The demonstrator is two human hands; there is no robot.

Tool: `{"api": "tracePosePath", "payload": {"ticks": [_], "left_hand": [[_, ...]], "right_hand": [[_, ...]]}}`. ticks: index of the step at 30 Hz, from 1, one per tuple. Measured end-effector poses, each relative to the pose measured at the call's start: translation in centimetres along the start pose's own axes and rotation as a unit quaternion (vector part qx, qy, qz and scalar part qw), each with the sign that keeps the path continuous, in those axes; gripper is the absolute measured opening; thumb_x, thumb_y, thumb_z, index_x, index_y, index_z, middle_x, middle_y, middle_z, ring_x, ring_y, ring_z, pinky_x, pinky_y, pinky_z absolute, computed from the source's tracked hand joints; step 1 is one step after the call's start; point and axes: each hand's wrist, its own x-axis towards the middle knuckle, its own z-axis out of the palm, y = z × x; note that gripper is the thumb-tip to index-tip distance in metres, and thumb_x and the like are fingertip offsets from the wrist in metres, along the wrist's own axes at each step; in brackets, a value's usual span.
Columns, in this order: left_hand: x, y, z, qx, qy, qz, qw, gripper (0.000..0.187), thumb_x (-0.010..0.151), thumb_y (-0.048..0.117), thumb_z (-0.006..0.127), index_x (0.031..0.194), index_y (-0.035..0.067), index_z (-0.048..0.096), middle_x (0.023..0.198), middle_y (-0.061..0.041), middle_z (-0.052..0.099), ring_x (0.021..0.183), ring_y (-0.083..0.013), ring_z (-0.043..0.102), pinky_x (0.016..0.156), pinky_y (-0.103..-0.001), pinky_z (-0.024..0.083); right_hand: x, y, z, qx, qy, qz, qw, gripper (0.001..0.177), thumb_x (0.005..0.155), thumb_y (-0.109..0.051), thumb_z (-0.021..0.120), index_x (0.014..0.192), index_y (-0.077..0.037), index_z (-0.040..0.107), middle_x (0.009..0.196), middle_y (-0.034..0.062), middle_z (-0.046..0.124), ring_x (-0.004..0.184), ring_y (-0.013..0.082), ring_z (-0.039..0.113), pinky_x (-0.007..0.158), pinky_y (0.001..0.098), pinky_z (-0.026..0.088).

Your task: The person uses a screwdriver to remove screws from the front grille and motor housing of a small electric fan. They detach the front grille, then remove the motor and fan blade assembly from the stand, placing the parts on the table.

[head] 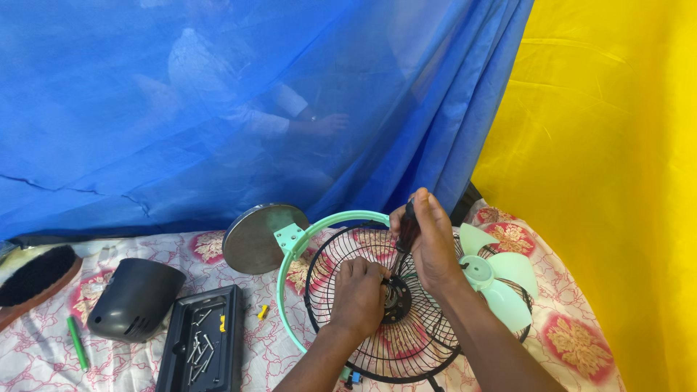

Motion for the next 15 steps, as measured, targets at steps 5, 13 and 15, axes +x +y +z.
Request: {"api": "tracePosePath", "payload": {"ticks": [5,13,15], "left_hand": [[0.0,0.0,0.0,0.003,0.0,0.005,1.0,0.028,0.088,0.01,0.067,0.117,0.009,0.065,0.119,-0.013,0.054,0.12,-0.033,0.045,0.104,-0.047,0.035],[0.0,0.4,-0.4,0.011,-0.029,-0.01,0.999,0.032,0.087,0.012,0.068,0.119,0.008,0.063,0.121,-0.013,0.052,0.123,-0.0322,0.043,0.107,-0.046,0.033],[0.1,0.5,-0.6,0.014,-0.037,-0.014,0.999,0.034,0.086,0.013,0.069,0.12,0.008,0.062,0.122,-0.013,0.052,0.124,-0.032,0.042,0.108,-0.045,0.033]], "right_hand": [[-0.1,-1.6,1.4,-0.039,0.051,0.032,0.997,0.054,0.104,-0.054,0.045,0.092,-0.004,0.06,0.08,0.0055,0.062,0.075,0.0138,0.059,0.072,0.0297,0.049],[-0.2,-2.1,1.5,0.044,0.011,0.034,0.998,0.059,0.105,-0.062,0.036,0.096,-0.007,0.058,0.066,0.0028,0.051,0.064,0.014,0.051,0.065,0.0287,0.046],[-0.5,-2.0,1.7,0.032,0.008,0.015,0.999,0.041,0.105,-0.052,0.046,0.099,-0.011,0.053,0.073,0.0055,0.056,0.072,0.0149,0.054,0.07,0.03,0.046]]}}
